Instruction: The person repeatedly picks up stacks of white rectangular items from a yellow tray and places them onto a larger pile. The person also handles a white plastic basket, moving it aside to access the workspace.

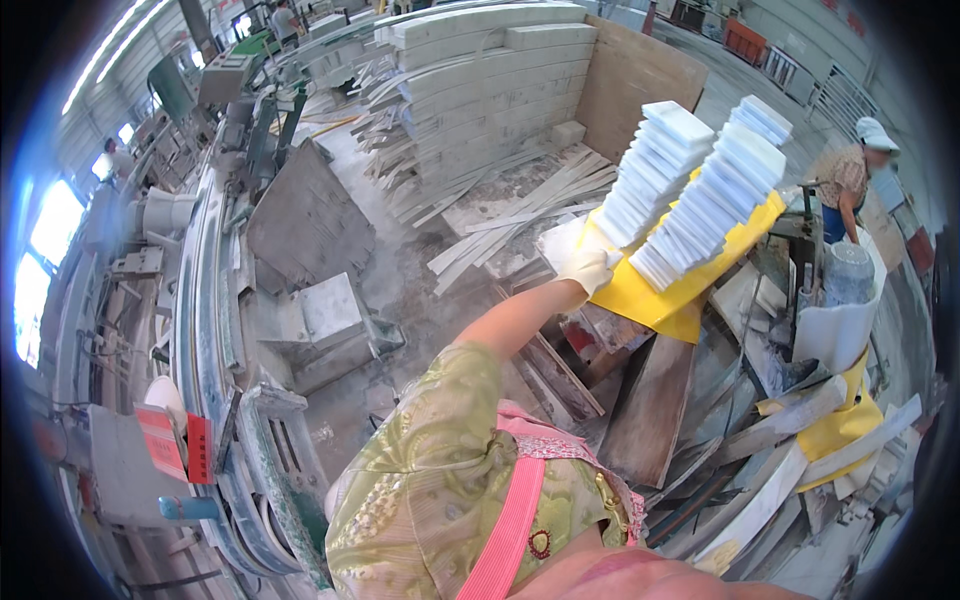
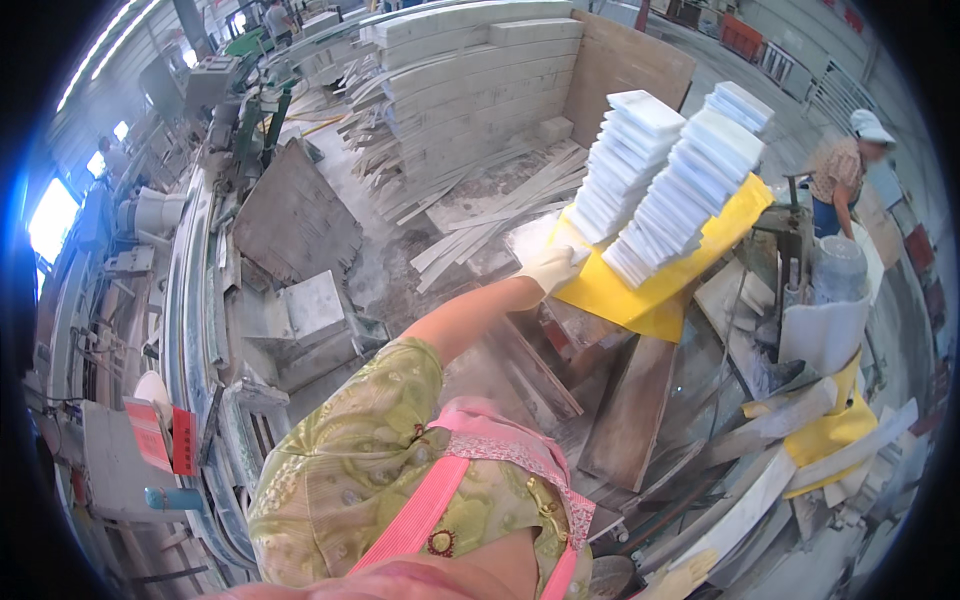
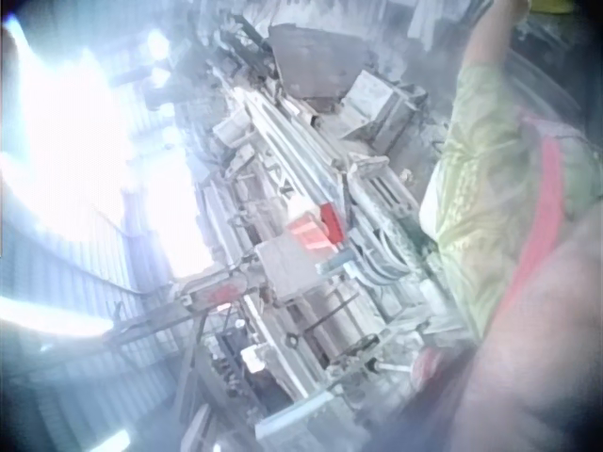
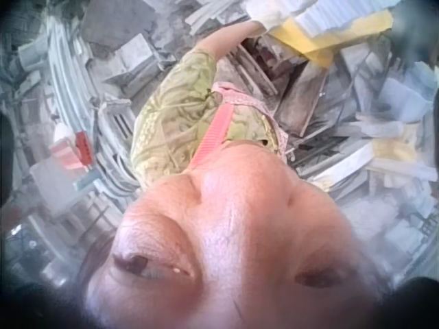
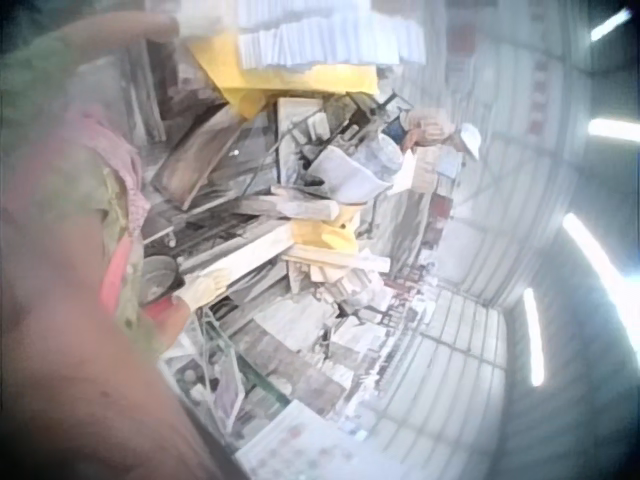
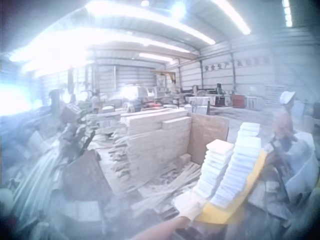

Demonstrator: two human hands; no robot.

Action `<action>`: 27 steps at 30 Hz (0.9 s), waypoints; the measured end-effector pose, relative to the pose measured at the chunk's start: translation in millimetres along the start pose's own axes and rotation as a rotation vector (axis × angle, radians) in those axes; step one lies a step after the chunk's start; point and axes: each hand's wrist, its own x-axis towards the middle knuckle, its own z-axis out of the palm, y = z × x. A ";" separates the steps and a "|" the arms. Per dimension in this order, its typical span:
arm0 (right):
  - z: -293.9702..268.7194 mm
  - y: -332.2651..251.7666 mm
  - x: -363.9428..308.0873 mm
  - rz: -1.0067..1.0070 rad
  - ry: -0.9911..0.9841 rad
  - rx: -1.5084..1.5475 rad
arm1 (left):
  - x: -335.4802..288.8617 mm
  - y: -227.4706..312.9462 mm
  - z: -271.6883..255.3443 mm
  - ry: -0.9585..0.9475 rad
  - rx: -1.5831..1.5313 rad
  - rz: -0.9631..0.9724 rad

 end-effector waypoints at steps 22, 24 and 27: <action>-380.7 -307.3 275.1 0.417 -0.265 2.572 | 7.8 -22.2 -30.3 -0.212 -0.191 0.031; -372.1 -332.3 289.7 0.348 -0.260 2.491 | 1.1 -17.0 -38.9 -0.201 -0.217 0.051; -349.1 -366.8 305.4 0.196 -0.093 2.552 | -5.1 -7.3 -54.2 -0.204 -0.275 0.022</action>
